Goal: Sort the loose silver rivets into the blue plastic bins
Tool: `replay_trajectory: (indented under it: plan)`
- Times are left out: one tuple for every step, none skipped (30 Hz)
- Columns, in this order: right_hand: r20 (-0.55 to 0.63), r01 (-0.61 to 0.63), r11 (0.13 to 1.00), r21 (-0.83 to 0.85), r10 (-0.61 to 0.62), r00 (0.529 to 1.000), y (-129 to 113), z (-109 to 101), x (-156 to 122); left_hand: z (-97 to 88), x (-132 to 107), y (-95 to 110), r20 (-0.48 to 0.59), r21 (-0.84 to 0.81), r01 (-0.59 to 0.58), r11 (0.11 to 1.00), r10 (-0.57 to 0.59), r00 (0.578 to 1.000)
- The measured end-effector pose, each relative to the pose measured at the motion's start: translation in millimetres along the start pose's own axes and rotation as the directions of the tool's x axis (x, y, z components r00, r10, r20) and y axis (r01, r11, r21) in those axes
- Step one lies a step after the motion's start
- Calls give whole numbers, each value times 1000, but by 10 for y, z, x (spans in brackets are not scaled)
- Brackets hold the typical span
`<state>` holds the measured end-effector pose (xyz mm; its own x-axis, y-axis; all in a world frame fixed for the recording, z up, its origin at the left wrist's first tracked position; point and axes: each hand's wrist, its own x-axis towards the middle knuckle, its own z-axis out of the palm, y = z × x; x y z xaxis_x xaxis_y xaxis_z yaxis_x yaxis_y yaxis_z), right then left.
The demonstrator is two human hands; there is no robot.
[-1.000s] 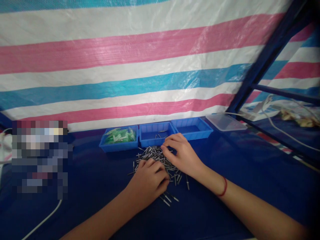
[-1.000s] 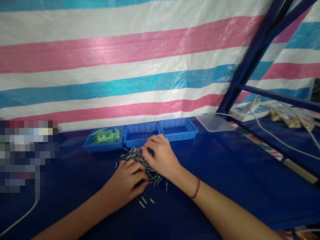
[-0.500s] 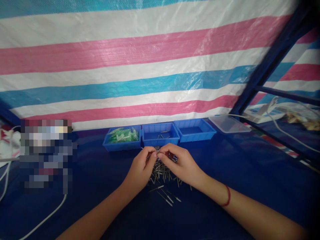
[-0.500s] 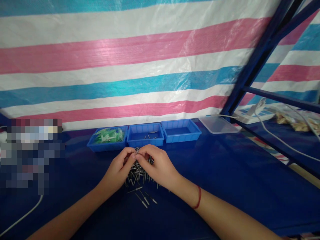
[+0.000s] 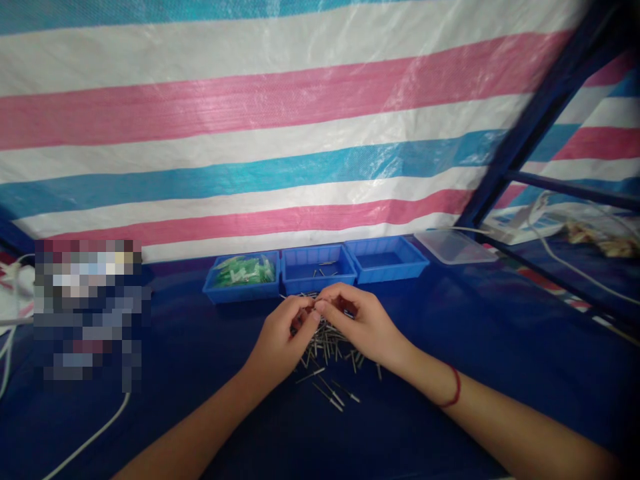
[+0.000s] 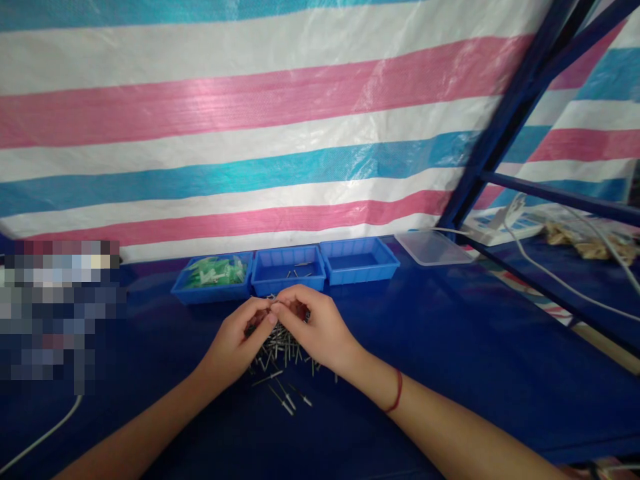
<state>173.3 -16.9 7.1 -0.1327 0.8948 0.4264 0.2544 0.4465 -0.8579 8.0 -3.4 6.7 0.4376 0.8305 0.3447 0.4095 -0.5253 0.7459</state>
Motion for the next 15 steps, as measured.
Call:
replay_trajectory:
  plan:
    - [0,8,1000,-8,-8,1000,-3,-6,1,-4,2,5,1,14,-18,1000,18,1000]
    - [0,18,1000,-15,-18,1000,-6,-10,2,-7,5,7,1,24,-30,999,30,1000]
    - [-3,28,999,-20,-28,1000,-7,-13,3,-10,7,6,-1,30,-33,999,33,999]
    - [-6,38,999,-24,-39,999,-8,-15,5,-12,9,3,-5,30,-28,999,29,1000]
    - [-13,49,998,-27,-50,999,-8,-17,7,-14,10,-2,-14,28,-19,999,19,1000]
    - [-21,62,998,-32,-62,998,-8,-20,9,-16,10,-7,-27,24,-8,1000,9,1000]
    - [-27,73,996,-42,-75,997,-8,-24,12,-18,10,-12,-41,21,2,1000,-1,999]
    - [-32,86,995,-57,-88,996,-10,-29,16,-22,10,-15,-57,20,8,1000,-6,998]
    - [-31,99,992,-76,-102,994,-13,-36,19,-27,10,-15,-72,21,10,1000,-8,997]
    - [-24,113,989,-98,-116,993,-18,-43,23,-32,9,-13,-86,24,10,1000,-8,996]
    - [-8,129,984,-121,-131,991,-25,-50,26,-39,9,-9,-96,28,9,1000,-6,995]
    - [13,147,979,-141,-147,989,-32,-57,29,-45,8,-4,-103,33,8,999,-4,995]
    - [35,166,973,-157,-163,986,-40,-64,31,-51,8,2,-106,38,6,999,-2,994]
    - [55,184,968,-170,-177,983,-45,-72,34,-55,8,7,-106,41,5,999,-1,994]
    - [66,197,963,-185,-188,980,-47,-81,39,-57,7,13,-102,42,4,999,0,995]
